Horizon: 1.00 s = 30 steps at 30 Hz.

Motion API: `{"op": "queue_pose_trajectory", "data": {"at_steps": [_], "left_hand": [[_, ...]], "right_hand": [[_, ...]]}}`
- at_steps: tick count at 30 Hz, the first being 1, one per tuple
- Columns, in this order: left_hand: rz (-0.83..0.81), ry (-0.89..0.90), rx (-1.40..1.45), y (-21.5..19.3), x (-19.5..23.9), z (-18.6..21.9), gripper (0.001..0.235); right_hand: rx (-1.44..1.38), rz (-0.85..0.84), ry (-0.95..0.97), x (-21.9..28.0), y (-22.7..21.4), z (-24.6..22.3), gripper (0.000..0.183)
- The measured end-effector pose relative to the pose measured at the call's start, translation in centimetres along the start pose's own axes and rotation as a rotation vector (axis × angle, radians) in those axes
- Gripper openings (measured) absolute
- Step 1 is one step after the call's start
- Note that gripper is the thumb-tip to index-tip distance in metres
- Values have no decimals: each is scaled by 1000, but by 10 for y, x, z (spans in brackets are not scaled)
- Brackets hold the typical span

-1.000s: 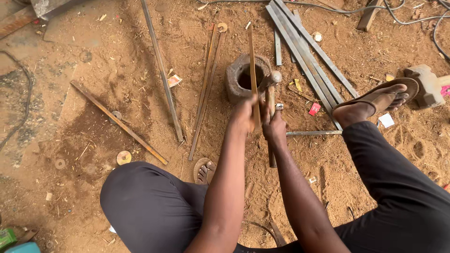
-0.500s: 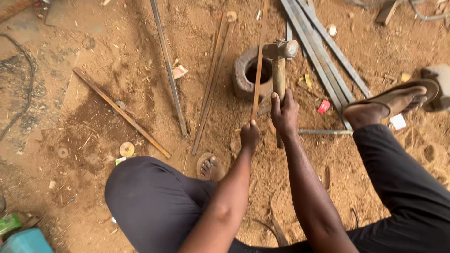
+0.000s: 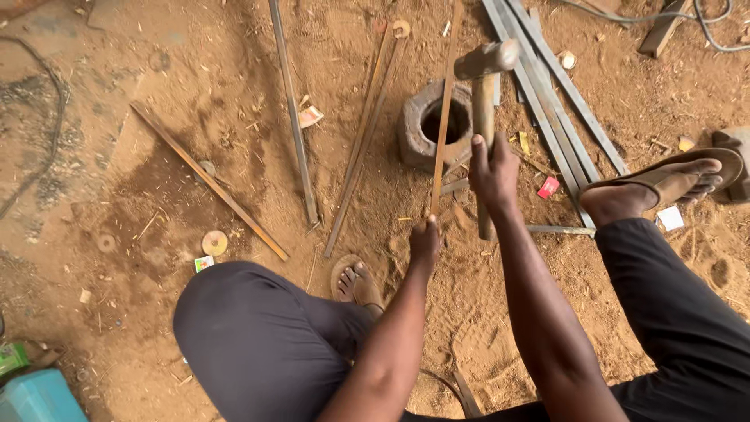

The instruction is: The person hits metal rods with a hammer against a stone block to straighten them.

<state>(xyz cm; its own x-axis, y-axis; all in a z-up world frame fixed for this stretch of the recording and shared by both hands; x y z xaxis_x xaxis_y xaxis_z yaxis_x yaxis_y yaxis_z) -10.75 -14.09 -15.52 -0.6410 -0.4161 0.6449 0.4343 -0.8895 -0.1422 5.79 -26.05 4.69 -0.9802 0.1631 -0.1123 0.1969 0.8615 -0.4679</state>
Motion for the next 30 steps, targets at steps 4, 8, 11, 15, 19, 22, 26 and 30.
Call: {"op": "queue_pose_trajectory", "data": {"at_steps": [4,8,11,15,19,22,26,30], "left_hand": [[38,156,-142,-18,46,-43,62],[153,-52,-131,-42,111,-129,52],[214,-96,-268,-43,131,-146,54],[178,-155,-299,-48,136,-143,57],[165,-156,-351,-53,126,-146,64],[159,-52,-356,-51,120,-140,66],[131,-91,-320,-47,120,-126,62],[139,-116,-284,-51,120,-119,59]], "right_hand": [[-83,35,-148,-9,-27,-41,31],[-65,121,-324,-10,-31,-59,30],[44,105,-176,3,-12,-33,31],[255,-134,148,22,21,13,32],[186,-153,354,8,8,28,29],[23,-89,160,13,1,23,30],[114,-44,22,45,10,41,29],[121,-111,192,55,16,65,28]]}}
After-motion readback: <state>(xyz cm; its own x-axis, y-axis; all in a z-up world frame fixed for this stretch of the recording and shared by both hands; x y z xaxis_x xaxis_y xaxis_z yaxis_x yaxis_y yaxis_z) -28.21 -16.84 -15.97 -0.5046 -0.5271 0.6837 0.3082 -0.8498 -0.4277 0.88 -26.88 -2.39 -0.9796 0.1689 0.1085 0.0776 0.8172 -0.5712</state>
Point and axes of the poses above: each hand's wrist, its own x-axis away from the middle knuckle, its own y-axis out of the palm, z = x × y, the point moved 7 cm from there along -x, towards the middle knuckle, and after that the axes turned 11 degrees about z, right-handed, at the moved point
